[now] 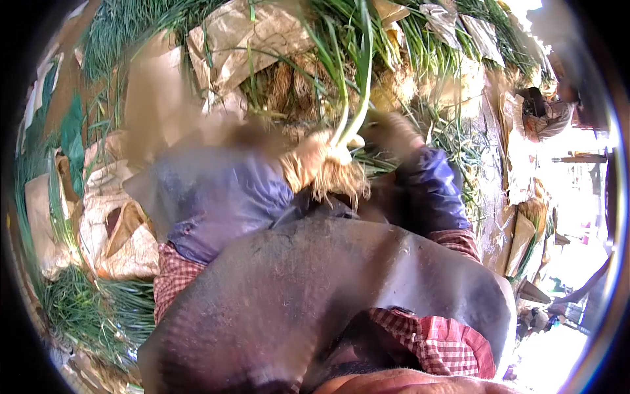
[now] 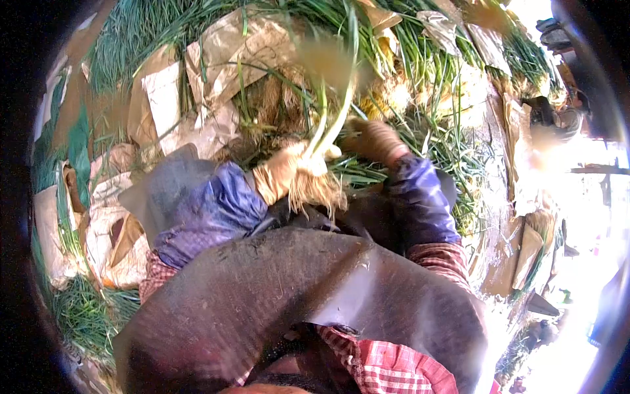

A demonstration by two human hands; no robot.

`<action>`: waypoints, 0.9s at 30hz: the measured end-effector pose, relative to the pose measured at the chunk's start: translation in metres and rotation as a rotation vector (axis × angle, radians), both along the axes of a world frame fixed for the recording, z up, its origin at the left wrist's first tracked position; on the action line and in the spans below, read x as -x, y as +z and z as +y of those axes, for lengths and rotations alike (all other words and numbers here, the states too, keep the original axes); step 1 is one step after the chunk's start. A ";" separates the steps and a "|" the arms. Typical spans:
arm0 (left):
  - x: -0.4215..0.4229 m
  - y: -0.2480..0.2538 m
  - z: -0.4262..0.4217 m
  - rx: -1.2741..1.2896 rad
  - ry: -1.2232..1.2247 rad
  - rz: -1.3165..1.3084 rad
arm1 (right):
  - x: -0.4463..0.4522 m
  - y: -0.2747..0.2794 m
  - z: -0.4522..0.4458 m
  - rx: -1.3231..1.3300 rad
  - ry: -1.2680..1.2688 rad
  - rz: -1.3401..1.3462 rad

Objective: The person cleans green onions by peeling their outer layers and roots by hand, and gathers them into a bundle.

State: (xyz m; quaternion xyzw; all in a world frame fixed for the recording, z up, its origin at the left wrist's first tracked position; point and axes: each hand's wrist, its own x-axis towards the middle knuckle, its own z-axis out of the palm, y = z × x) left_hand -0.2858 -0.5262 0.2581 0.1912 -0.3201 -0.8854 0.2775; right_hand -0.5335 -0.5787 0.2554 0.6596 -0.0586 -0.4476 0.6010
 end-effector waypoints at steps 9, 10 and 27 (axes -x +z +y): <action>-0.019 0.037 0.010 0.346 0.094 0.053 | -0.001 0.056 -0.110 0.721 0.597 2.161; -0.024 0.033 0.007 0.362 0.075 0.126 | 0.048 0.031 -0.139 0.607 0.468 2.257; -0.028 0.021 -0.040 -0.015 0.423 -0.263 | 0.039 0.051 -0.099 -0.061 2.457 3.643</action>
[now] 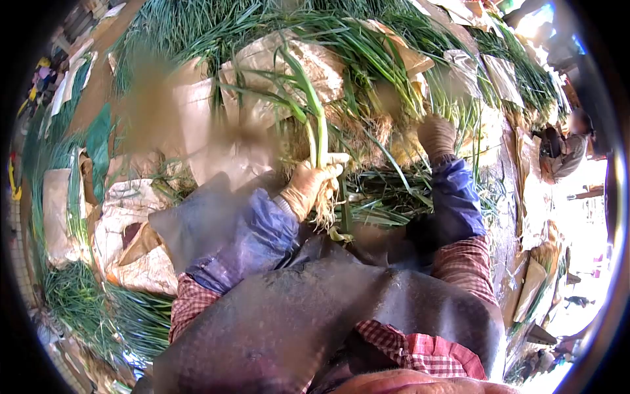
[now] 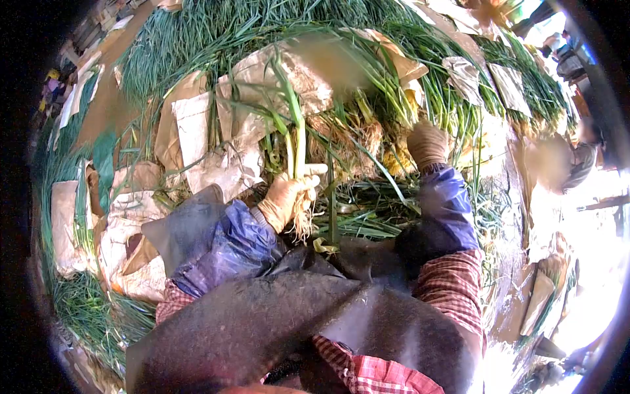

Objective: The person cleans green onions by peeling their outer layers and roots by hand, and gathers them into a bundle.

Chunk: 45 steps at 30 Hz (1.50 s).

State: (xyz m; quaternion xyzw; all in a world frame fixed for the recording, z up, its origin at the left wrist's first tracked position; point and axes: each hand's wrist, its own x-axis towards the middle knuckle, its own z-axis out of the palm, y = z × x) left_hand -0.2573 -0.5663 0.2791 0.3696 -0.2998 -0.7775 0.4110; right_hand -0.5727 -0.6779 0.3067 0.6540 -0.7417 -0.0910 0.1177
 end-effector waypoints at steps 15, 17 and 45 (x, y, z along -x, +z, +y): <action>0.031 -0.040 -0.018 -0.297 -0.194 0.316 | -0.121 -0.001 0.107 -0.375 0.512 -1.119; 0.036 -0.046 -0.017 -0.289 0.029 0.192 | -0.123 0.013 0.106 -0.532 0.336 -1.212; 0.021 -0.080 -0.009 0.011 0.183 0.186 | -0.120 0.031 0.121 -0.335 0.184 -1.897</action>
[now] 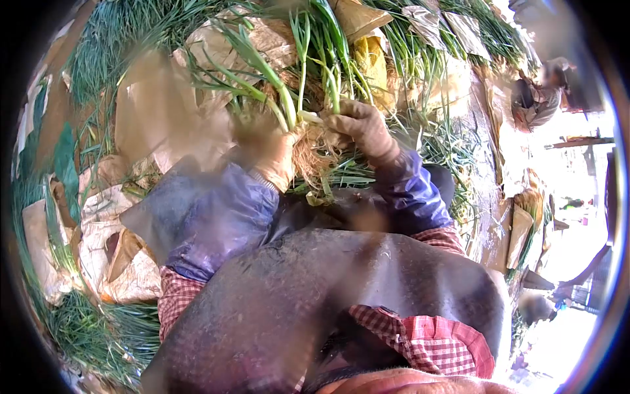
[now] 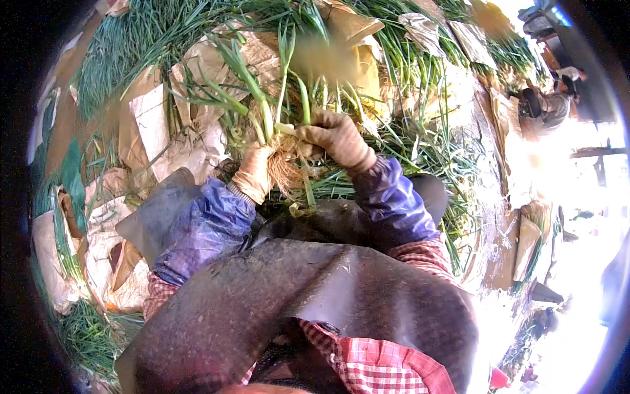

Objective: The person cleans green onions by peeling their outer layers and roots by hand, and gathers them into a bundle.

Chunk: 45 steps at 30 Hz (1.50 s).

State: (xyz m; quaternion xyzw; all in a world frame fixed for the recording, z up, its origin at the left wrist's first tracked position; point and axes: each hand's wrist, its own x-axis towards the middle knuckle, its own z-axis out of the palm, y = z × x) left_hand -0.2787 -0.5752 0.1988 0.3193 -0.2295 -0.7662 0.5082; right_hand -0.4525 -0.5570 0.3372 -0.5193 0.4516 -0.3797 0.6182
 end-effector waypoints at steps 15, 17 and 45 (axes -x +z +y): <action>-0.040 0.100 0.015 -0.014 -0.037 0.108 | 0.057 -0.020 0.040 0.231 -0.073 1.039; -0.053 0.075 -0.001 0.009 -0.050 0.246 | 0.056 -0.056 0.031 0.510 0.113 1.153; -0.039 0.083 0.004 -0.295 -0.083 -0.073 | 0.312 -0.255 0.230 -0.655 0.137 1.353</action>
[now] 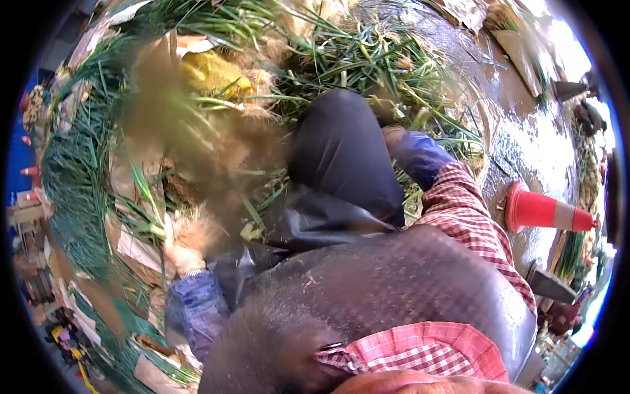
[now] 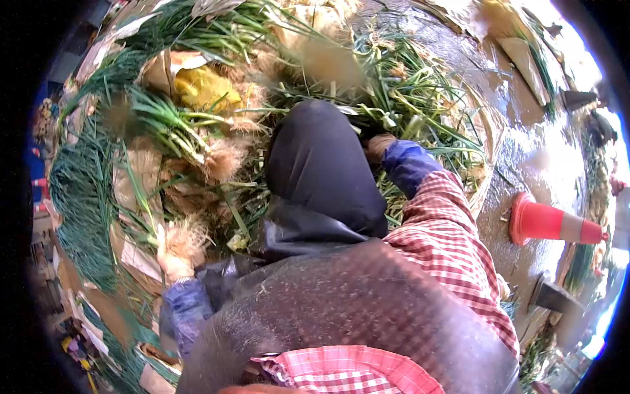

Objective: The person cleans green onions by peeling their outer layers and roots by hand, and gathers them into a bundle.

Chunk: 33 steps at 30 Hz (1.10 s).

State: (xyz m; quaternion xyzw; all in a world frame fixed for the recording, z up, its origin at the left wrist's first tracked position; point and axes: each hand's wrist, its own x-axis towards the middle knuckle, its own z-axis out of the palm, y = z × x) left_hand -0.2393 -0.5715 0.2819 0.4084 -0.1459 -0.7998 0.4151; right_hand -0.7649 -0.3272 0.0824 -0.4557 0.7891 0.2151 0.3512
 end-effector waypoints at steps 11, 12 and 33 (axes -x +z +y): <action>-0.054 -0.016 -0.001 0.133 0.092 -0.128 | -0.010 -0.035 -0.023 0.027 0.113 0.035; -0.048 -0.024 -0.004 0.087 0.128 -0.083 | -0.019 -0.037 -0.029 0.027 0.063 0.031; -0.018 0.006 -0.021 0.160 0.299 0.213 | 0.056 0.022 0.026 0.147 -0.328 0.071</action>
